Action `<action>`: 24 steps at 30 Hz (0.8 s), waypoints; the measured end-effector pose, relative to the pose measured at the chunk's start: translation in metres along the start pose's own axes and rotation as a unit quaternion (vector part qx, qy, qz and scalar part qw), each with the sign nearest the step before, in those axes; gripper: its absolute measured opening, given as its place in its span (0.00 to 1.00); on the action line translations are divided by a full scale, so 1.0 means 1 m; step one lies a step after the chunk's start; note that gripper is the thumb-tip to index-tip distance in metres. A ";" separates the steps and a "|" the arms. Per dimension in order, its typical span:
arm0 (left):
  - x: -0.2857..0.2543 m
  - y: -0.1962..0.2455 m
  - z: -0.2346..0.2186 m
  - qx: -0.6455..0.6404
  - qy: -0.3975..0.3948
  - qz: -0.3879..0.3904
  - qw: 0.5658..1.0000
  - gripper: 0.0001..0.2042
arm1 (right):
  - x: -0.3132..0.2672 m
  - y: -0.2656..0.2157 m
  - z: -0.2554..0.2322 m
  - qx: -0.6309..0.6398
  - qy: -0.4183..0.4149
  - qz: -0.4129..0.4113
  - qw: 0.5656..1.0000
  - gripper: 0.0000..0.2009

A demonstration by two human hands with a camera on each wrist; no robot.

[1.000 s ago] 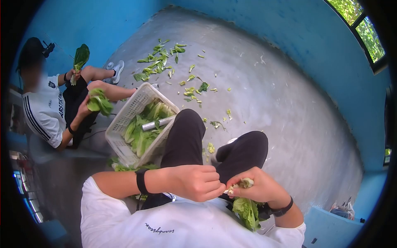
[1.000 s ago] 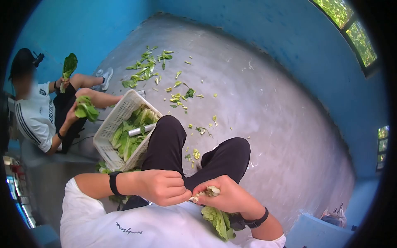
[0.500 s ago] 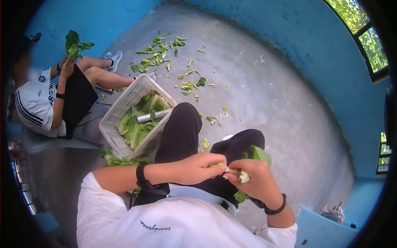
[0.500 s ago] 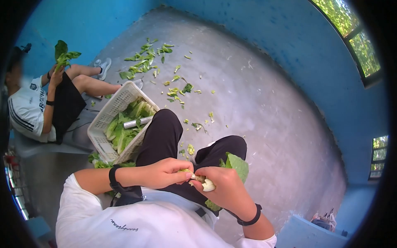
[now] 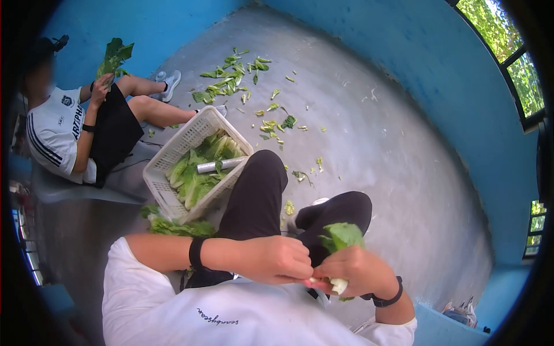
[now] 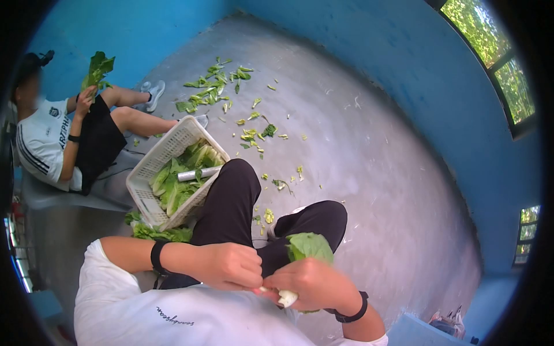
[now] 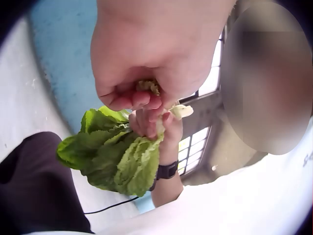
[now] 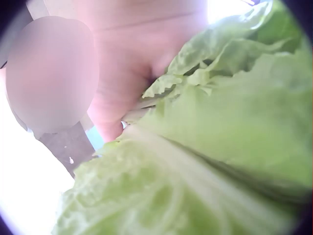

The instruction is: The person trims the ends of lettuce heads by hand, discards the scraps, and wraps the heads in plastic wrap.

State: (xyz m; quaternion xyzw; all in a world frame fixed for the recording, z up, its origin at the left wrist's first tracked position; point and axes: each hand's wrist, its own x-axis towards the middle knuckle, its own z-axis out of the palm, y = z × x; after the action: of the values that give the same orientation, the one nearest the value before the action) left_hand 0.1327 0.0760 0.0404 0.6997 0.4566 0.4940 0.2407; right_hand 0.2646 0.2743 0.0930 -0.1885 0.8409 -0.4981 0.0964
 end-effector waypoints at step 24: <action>-0.006 -0.053 0.017 -0.478 0.384 -0.382 0.692 0.18 | 0.007 0.053 -0.039 0.231 0.350 0.273 0.866 0.25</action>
State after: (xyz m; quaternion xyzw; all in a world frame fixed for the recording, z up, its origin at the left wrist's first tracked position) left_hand 0.1267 0.0977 -0.0109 0.0048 0.4394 0.7367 0.5139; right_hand 0.2329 0.3254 0.0660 0.2630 0.6979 -0.6654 -0.0314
